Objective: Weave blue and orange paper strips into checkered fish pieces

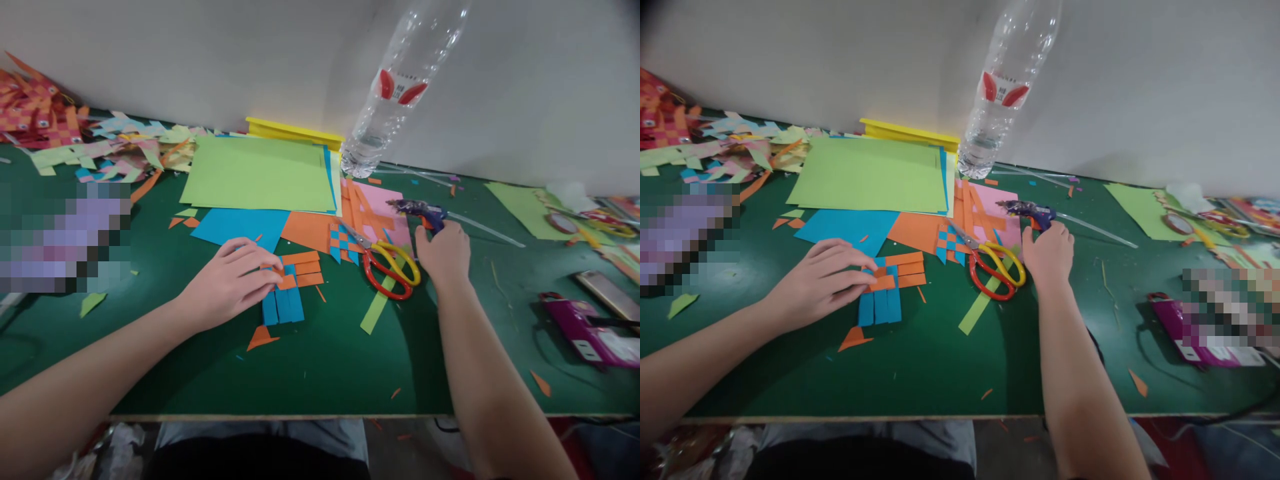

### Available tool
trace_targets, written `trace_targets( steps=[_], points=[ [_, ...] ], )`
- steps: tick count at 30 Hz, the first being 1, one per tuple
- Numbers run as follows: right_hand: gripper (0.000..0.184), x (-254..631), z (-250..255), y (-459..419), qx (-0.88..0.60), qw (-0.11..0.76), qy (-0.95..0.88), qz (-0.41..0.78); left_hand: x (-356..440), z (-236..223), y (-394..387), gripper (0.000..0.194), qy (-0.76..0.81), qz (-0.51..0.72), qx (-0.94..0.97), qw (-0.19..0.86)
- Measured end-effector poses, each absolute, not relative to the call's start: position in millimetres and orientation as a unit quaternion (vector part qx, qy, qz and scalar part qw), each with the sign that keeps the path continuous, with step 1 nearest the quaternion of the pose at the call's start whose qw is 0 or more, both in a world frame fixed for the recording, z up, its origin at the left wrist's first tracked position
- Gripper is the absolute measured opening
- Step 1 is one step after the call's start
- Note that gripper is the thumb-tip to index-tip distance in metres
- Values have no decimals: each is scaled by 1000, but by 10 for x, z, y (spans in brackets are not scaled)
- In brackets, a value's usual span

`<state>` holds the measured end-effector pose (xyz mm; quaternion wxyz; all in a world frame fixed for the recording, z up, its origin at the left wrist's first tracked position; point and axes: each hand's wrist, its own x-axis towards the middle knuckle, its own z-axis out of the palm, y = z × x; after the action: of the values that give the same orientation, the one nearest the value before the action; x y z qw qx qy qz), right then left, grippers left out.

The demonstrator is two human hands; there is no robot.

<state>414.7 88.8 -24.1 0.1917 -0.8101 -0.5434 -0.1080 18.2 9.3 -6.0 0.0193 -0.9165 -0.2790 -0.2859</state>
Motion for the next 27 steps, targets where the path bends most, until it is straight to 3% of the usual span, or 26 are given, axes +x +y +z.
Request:
trace_targets(
  steps=[9, 16, 27],
  points=[
    [52, 3776, -16, 682, -716, 261, -640, -98, 174, -56, 101, 12, -291, -291, -911, 8],
    [51, 3520, 34, 560, -602, 249, -747, -132, 160, -67, 115, 12, -299, -296, -907, 10],
    [49, 3271, 89, 402, -512, 255, -816, -89, 141, -71, 121, 12, -305, -290, -907, 27]
  ],
)
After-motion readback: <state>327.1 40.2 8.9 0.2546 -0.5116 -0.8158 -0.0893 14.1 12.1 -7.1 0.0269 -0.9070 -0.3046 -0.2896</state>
